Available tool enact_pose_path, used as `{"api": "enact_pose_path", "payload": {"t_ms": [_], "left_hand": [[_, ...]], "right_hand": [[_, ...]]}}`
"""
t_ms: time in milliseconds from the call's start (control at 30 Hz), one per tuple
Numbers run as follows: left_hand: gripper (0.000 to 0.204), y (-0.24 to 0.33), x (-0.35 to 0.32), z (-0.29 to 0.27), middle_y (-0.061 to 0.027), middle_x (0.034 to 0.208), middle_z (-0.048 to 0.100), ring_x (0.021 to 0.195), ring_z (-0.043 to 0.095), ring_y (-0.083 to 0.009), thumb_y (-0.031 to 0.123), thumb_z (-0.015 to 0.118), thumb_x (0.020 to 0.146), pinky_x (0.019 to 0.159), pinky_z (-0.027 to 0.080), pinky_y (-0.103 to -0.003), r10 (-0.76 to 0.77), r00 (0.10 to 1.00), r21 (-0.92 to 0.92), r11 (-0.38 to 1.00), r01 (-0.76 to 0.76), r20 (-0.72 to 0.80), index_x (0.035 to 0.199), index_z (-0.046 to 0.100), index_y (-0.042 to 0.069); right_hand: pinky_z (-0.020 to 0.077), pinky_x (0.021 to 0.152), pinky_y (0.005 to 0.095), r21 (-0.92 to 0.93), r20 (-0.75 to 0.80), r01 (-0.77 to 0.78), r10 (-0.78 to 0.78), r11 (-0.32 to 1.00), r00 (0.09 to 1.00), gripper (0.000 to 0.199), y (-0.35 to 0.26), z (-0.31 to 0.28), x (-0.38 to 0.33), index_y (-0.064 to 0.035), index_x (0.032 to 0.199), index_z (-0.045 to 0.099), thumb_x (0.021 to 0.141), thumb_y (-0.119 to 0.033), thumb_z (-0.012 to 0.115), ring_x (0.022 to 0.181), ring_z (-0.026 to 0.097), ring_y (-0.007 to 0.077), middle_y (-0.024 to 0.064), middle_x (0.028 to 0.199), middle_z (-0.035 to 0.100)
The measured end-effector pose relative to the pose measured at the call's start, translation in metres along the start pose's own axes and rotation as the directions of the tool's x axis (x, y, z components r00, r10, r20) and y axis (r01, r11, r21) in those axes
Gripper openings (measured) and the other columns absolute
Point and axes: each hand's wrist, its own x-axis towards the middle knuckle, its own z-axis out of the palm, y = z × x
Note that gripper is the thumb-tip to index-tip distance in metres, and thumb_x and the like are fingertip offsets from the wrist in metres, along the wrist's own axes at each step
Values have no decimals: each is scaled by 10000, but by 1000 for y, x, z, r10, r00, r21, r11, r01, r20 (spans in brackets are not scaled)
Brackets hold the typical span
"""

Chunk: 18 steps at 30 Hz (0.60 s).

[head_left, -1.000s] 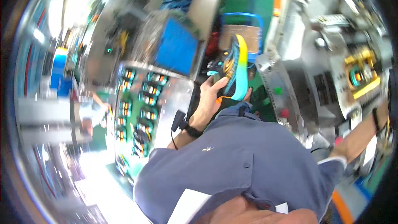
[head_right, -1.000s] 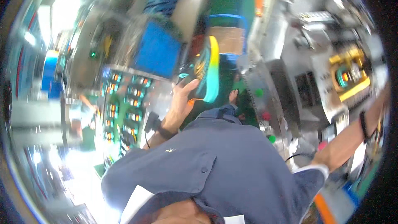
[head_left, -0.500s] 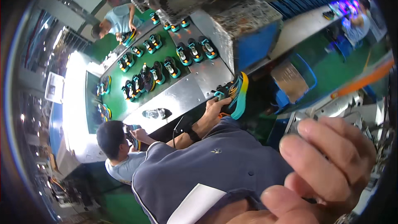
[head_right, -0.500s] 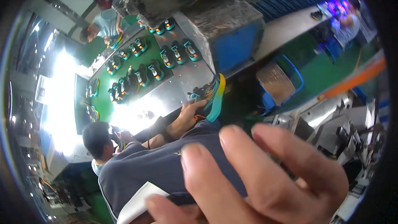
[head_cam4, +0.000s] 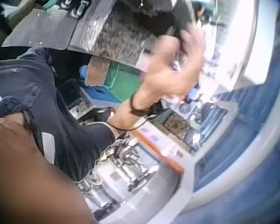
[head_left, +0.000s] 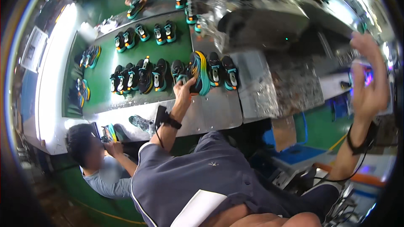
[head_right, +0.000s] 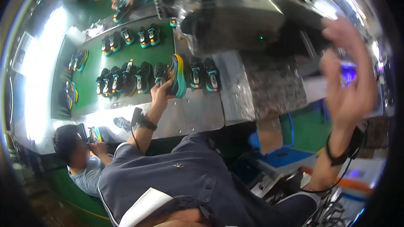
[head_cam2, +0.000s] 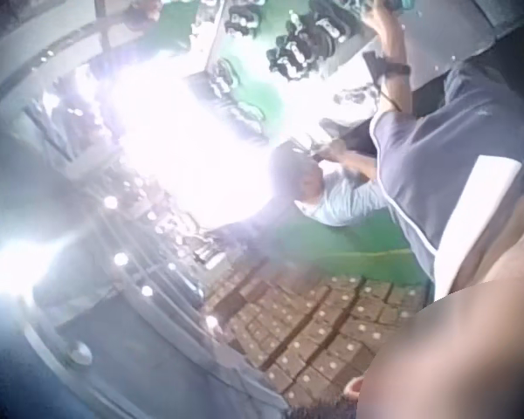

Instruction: Operating an industrial machine to shape and process footwear on an assembly line.

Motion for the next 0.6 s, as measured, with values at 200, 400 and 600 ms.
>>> {"api": "enact_pose_path", "payload": {"t_ms": [200,400,600], "left_hand": [[275,23,201,7,-135,884,671,720,676,-230,109,694,789,551,574,-343,34,995,134,991,-22,-92,978,617,-75],[295,34,375,-3,-135,813,676,651,670,-232,114,762,723,510,573,-360,92,945,414,909,49,-313,920,637,-66],[537,13,483,-8,-294,1080,593,1021,562,-470,180,626,761,863,486,-470,319,934,823,479,-306,161,1205,432,-51]], "right_hand": [[419,980,301,-409,75,-544,621,733,780,468,349,55,34,-23,1302,548,951,-332,543,1138,580,207,119,1228,624],[390,1004,303,-514,212,-604,772,609,599,543,518,127,81,-27,1297,558,927,-423,543,1163,552,206,111,1253,608],[397,995,309,-356,373,-675,761,646,531,569,536,172,98,-27,1289,565,915,-455,547,1155,553,206,114,1250,608]]}}
